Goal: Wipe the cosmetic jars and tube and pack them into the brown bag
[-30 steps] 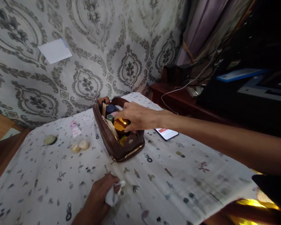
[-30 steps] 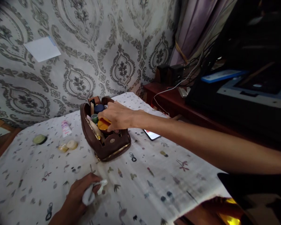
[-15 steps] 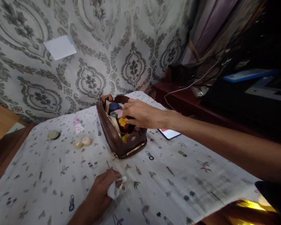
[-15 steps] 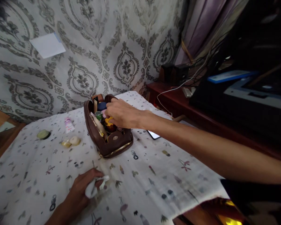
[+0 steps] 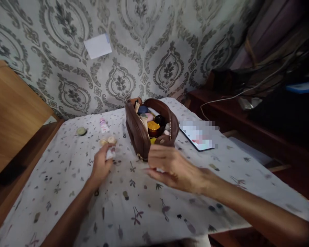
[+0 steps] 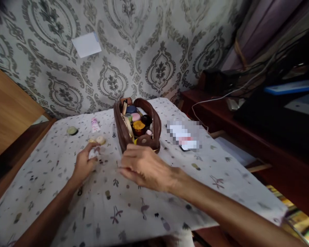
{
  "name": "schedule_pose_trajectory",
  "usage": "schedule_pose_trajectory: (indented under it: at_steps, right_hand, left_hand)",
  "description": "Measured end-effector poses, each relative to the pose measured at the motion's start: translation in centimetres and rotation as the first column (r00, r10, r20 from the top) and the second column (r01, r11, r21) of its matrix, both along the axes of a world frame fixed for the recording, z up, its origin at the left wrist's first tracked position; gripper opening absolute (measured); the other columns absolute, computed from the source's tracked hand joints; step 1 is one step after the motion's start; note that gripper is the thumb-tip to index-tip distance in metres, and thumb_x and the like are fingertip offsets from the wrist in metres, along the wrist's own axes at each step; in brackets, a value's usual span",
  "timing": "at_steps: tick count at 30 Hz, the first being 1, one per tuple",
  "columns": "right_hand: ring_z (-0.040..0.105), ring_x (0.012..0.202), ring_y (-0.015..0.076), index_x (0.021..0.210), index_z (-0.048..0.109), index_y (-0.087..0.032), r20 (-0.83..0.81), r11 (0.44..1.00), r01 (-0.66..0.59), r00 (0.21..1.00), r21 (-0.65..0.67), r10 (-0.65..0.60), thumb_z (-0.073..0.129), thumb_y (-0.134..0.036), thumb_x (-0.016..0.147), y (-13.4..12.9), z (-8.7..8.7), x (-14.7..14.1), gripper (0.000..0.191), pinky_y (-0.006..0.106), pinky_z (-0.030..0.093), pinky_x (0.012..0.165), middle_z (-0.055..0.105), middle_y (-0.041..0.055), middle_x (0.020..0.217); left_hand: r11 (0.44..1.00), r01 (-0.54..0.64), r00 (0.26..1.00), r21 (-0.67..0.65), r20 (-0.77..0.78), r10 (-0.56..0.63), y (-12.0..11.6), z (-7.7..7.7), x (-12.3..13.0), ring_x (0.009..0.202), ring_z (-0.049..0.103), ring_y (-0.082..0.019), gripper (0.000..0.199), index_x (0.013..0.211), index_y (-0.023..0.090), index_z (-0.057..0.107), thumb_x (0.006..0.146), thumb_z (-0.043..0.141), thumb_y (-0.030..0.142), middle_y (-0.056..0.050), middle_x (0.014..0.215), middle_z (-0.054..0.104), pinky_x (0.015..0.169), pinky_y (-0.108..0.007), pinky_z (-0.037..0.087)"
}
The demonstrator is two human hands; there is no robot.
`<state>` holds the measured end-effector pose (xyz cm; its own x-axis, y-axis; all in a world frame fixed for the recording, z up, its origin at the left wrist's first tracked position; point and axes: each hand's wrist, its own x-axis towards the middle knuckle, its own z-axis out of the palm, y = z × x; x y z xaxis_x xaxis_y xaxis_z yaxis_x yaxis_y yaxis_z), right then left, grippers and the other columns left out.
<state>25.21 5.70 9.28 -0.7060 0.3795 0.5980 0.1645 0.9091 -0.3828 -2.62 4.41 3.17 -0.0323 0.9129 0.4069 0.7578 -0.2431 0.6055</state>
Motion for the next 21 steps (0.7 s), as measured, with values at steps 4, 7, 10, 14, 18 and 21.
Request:
schedule_pose_trajectory:
  at_steps: [4, 7, 10, 14, 18, 21]
  right_hand:
    - [0.047, 0.067, 0.0132, 0.063, 0.048, -0.019, 0.081, 0.981, -0.078, 0.992, -0.179, 0.094, 0.056, -0.028, 0.100, -1.1, -3.5, -2.5, 0.039, 0.027, 0.037, 0.066, 0.052, -0.0011, 0.065]
    - [0.047, 0.067, 0.0126, 0.061, 0.045, -0.019, 0.089, 0.948, -0.067, 0.991, -0.310, 0.099, 0.062, -0.028, 0.096, -1.2, -5.5, -4.3, 0.040, 0.026, 0.035, 0.064, 0.049, -0.0024, 0.063]
    - [0.045, 0.062, 0.0108, 0.059, 0.043, -0.018, 0.070, 0.887, -0.021, 0.996, -0.461, 0.060, 0.067, -0.028, 0.091, -1.4, -6.5, -5.9, 0.041, 0.025, 0.032, 0.062, 0.045, -0.0042, 0.059]
    - [0.039, 0.055, 0.0079, 0.055, 0.041, -0.017, 0.024, 0.778, -0.027, 0.998, -0.628, 0.054, 0.066, -0.028, 0.088, -1.8, -6.5, -7.8, 0.043, 0.023, 0.027, 0.057, 0.040, -0.0060, 0.053]
    - [0.029, 0.050, 0.0054, 0.052, 0.041, -0.017, -0.074, 0.636, -0.118, 0.993, -0.763, 0.096, 0.069, -0.042, 0.085, -1.9, -6.6, -10.1, 0.050, 0.022, 0.023, 0.051, 0.033, -0.0081, 0.049]
    - [0.033, 0.049, 0.0055, 0.054, 0.053, -0.016, -0.169, 0.493, -0.197, 0.980, -0.847, 0.101, 0.073, -0.061, 0.077, -1.5, -7.5, -11.9, 0.054, 0.022, 0.024, 0.049, 0.042, -0.0071, 0.048]
  left_hand:
    - [0.991, -0.093, 0.988, 0.097, -0.117, 0.104, 3.1, 0.2, -3.8, 0.106, 0.066, -0.026, 0.049, 0.115, 0.019, 0.064, 0.070, 0.045, 0.009, -0.006, 0.112, 0.072, 0.094, -0.035, 0.051]
    - [0.979, -0.172, 0.964, 0.106, -0.188, 0.189, 5.1, -0.2, -5.8, 0.113, 0.064, -0.027, 0.053, 0.117, 0.019, 0.063, 0.068, 0.045, 0.007, -0.007, 0.118, 0.070, 0.101, -0.038, 0.049]
    - [0.946, -0.308, 0.909, 0.099, -0.262, 0.323, 6.8, -0.4, -8.0, 0.118, 0.061, -0.027, 0.052, 0.121, 0.018, 0.062, 0.073, 0.045, 0.006, -0.009, 0.121, 0.067, 0.104, -0.038, 0.047]
    - [0.844, -0.531, 0.786, 0.074, -0.328, 0.524, 8.7, 0.1, -12.2, 0.128, 0.053, -0.030, 0.053, 0.132, 0.015, 0.058, 0.081, 0.044, 0.009, -0.015, 0.130, 0.059, 0.110, -0.042, 0.043]
    - [0.825, -0.565, 0.758, -0.017, -0.407, 0.510, 10.7, 0.4, -16.1, 0.139, 0.042, -0.038, 0.057, 0.139, 0.013, 0.054, 0.082, 0.050, 0.013, -0.021, 0.145, 0.048, 0.113, -0.051, 0.039]
    - [0.843, -0.525, 0.783, -0.118, -0.454, 0.425, 11.9, -0.1, -17.8, 0.130, 0.051, -0.038, 0.055, 0.134, 0.012, 0.057, 0.079, 0.053, 0.015, -0.021, 0.130, 0.060, 0.108, -0.051, 0.043]
